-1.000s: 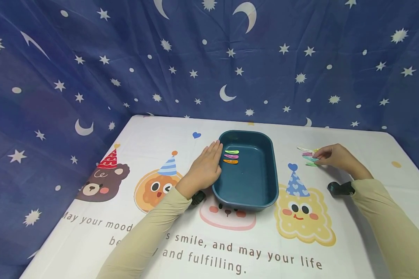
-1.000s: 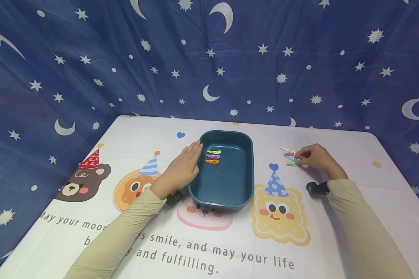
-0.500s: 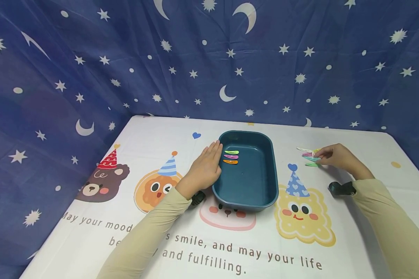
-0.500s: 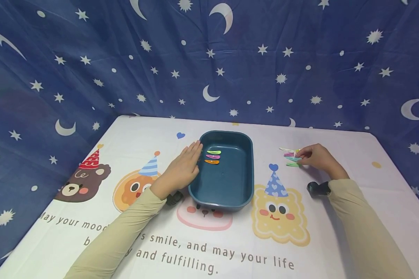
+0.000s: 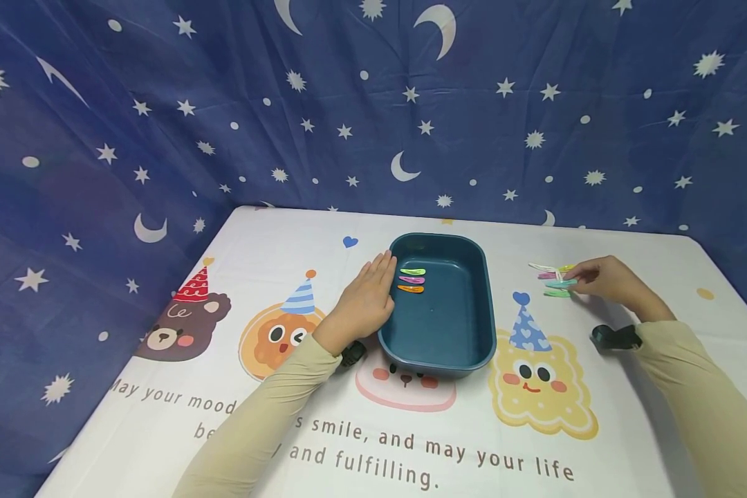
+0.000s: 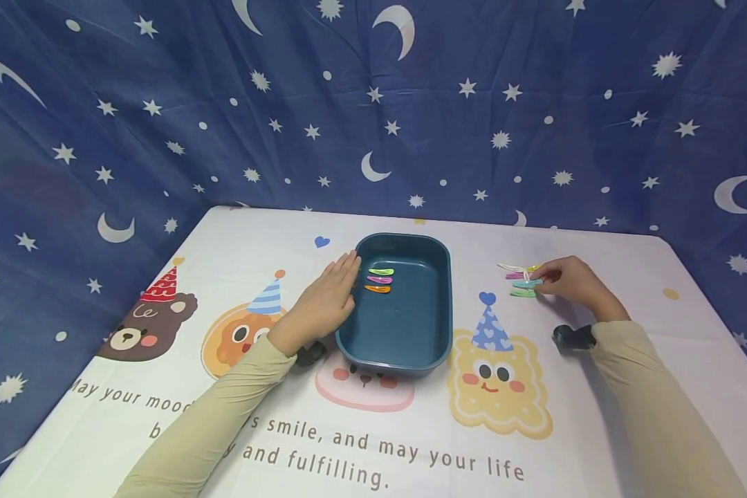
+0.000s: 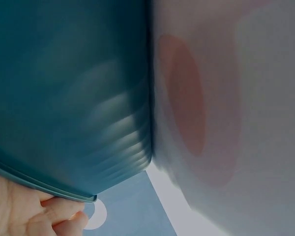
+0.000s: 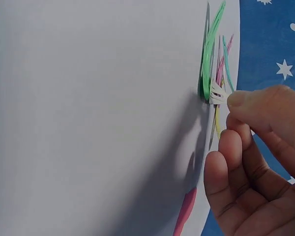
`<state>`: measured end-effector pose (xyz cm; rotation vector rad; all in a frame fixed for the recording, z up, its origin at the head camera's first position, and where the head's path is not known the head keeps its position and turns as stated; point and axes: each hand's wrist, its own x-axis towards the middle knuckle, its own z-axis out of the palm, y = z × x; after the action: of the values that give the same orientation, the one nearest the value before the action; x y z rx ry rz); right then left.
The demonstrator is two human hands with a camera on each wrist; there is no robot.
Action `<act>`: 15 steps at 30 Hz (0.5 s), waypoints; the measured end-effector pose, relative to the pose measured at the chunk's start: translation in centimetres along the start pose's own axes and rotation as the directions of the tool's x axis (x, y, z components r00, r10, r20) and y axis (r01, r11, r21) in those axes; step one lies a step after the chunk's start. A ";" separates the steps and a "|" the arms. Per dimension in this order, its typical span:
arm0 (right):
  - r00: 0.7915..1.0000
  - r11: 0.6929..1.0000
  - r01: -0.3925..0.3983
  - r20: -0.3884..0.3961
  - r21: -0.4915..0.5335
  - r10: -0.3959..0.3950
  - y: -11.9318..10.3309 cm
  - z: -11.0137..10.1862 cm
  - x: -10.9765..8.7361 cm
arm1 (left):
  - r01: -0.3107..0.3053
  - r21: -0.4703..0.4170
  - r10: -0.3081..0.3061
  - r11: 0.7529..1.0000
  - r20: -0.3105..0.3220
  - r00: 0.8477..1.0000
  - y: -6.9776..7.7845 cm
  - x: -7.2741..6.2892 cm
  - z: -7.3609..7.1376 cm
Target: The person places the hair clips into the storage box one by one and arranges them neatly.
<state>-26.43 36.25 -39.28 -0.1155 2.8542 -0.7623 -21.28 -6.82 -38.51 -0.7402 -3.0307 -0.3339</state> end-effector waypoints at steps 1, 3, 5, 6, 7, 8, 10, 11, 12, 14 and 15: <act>1.000 1.000 0.000 -0.001 0.001 0.000 0.0 0.0 -0.1 | -0.001 -0.001 0.001 1.000 -0.001 1.000 0.0 0.0 0.0; 1.000 1.000 0.007 -0.002 0.003 -0.007 -0.1 -0.2 -0.2 | -0.003 -0.002 0.003 1.000 -0.005 1.000 0.0 -0.1 0.0; 1.000 1.000 0.015 -0.010 0.005 -0.015 -0.2 -0.3 -0.3 | -0.005 -0.002 0.005 1.000 -0.007 1.000 0.0 -0.1 -0.1; 1.000 1.000 0.020 -0.015 0.004 -0.020 -0.2 -0.3 -0.3 | -0.006 -0.001 0.006 1.000 -0.008 1.000 0.1 -0.1 -0.1; 0.999 1.000 0.026 -0.023 0.003 -0.026 -0.2 -0.3 -0.3 | -0.007 -0.002 0.007 1.000 -0.008 1.000 0.1 -0.1 -0.1; 0.999 0.999 0.035 -0.031 0.002 -0.035 -0.3 -0.4 -0.3 | -0.007 -0.002 0.007 1.000 -0.008 1.000 0.1 -0.1 -0.1; 0.998 0.999 0.045 -0.045 0.002 -0.044 -0.3 -0.5 -0.4 | -0.008 -0.003 0.008 1.000 -0.009 1.000 0.0 -0.1 -0.1; 0.997 0.999 0.054 -0.049 0.004 -0.054 -0.4 -0.5 -0.4 | -0.009 -0.003 0.009 1.000 -0.010 1.000 0.0 -0.1 -0.1; 0.997 0.998 0.064 -0.054 0.005 -0.063 -0.5 -0.6 -0.4 | -0.011 -0.002 0.011 1.000 -0.010 1.000 0.0 -0.1 -0.1; 0.995 0.997 0.083 -0.060 0.008 -0.082 -0.7 -0.7 -0.5 | -0.013 0.003 0.013 1.000 -0.013 1.000 0.0 0.0 0.0; 0.994 0.996 0.093 -0.065 0.007 -0.093 -0.8 -0.8 -0.6 | -0.014 0.007 0.014 1.000 -0.013 1.000 0.0 0.0 0.0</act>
<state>-26.01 36.03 -38.13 -0.2281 2.9230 -0.8120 -21.27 -6.85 -38.50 -0.7550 -3.0119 -0.3266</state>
